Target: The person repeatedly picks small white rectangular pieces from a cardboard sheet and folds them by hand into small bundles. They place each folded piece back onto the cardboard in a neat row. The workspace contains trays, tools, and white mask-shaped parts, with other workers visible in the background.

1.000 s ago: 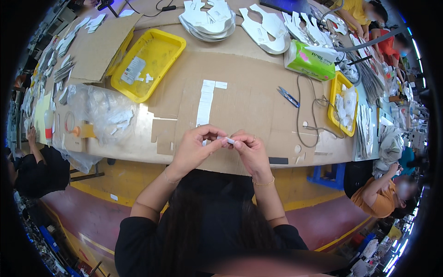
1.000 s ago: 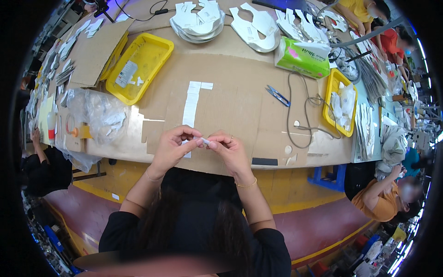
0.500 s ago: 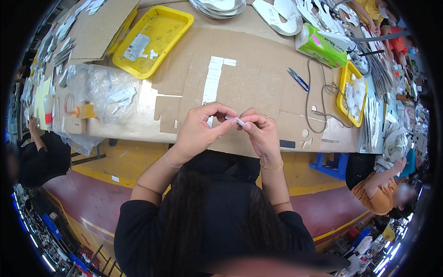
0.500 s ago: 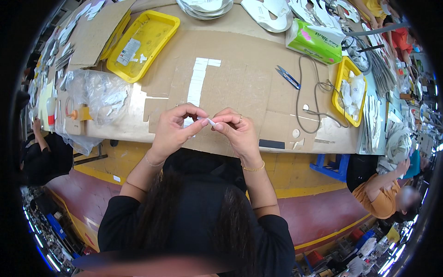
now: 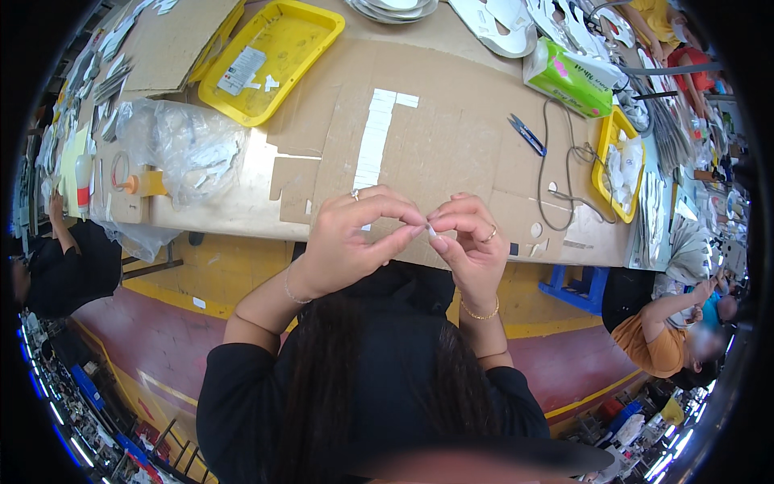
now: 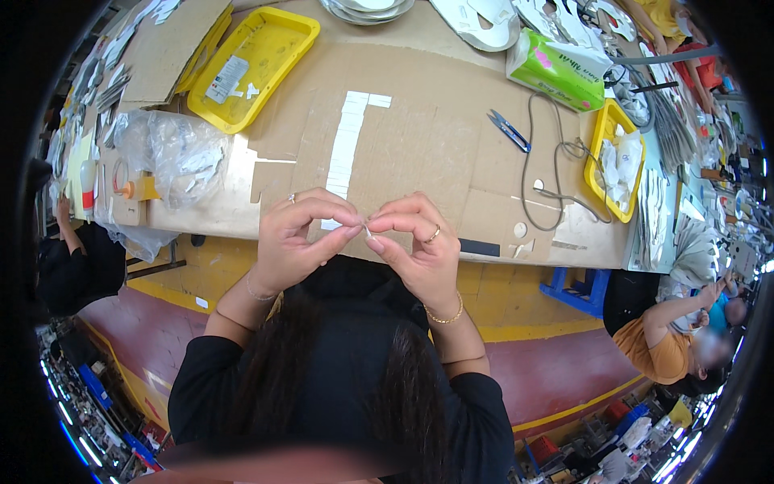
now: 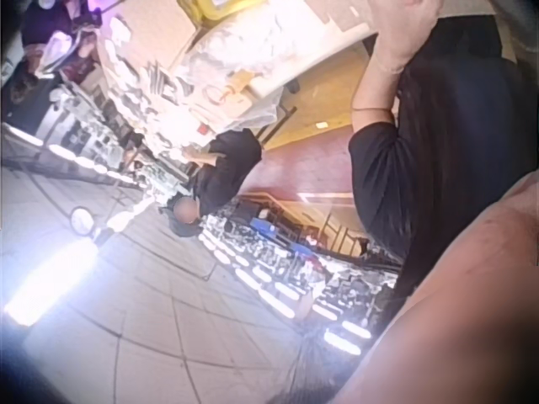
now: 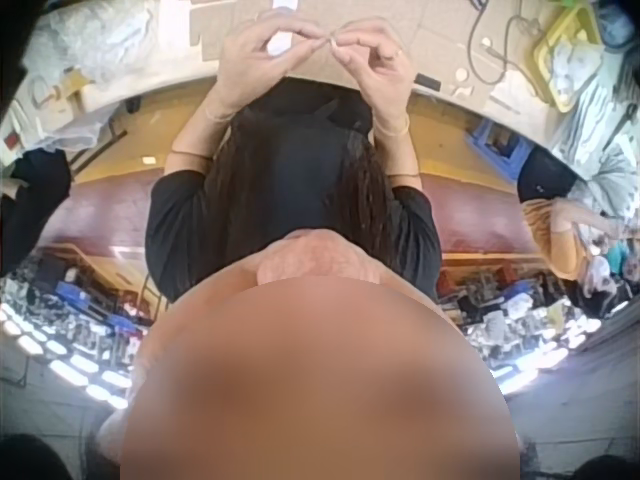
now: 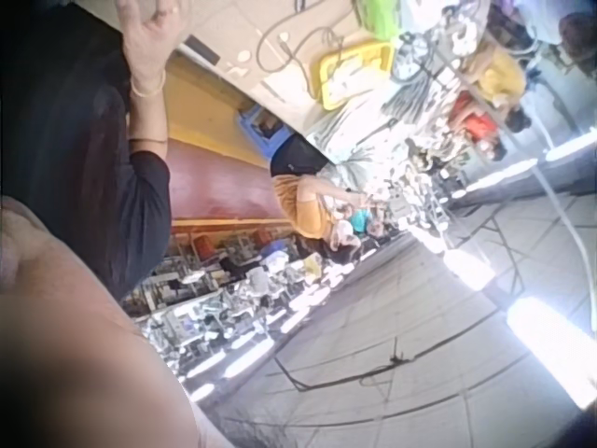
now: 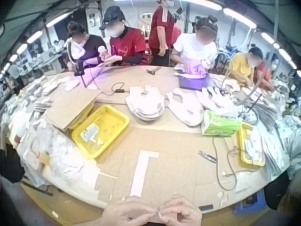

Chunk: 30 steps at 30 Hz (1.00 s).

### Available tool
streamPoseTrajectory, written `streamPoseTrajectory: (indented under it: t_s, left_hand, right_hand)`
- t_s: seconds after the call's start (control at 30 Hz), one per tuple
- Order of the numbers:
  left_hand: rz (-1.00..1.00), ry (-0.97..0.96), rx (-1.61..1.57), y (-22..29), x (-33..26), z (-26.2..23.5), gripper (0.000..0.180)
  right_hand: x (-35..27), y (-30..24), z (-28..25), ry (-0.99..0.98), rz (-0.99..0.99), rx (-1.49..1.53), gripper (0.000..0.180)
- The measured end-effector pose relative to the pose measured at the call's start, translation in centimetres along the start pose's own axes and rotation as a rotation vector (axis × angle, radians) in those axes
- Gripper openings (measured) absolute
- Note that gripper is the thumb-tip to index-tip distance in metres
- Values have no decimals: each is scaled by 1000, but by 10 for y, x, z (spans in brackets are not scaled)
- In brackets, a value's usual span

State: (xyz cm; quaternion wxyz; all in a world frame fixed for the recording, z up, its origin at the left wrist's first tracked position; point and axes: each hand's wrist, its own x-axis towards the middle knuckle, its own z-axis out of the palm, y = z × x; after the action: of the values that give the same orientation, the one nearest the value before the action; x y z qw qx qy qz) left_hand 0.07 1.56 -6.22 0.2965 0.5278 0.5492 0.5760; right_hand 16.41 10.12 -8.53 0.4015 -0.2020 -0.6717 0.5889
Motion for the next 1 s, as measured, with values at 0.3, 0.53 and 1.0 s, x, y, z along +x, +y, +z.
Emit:
streamPoseTrajectory:
  t_s: [0.3,0.53,1.0]
  left_hand:
    - [90,-73,25,12,1,-3,16]
    - [128,-106,7,17,-1,-6,19]
    - [197,-127,-34,21,0,-7,24]
  right_hand:
    - [-3,-7,0,11,-108,-190,16]
    - [-3,-13,-2,-13,-194,-276,16]
    - [-3,-23,-1,-21,-212,-308,16]
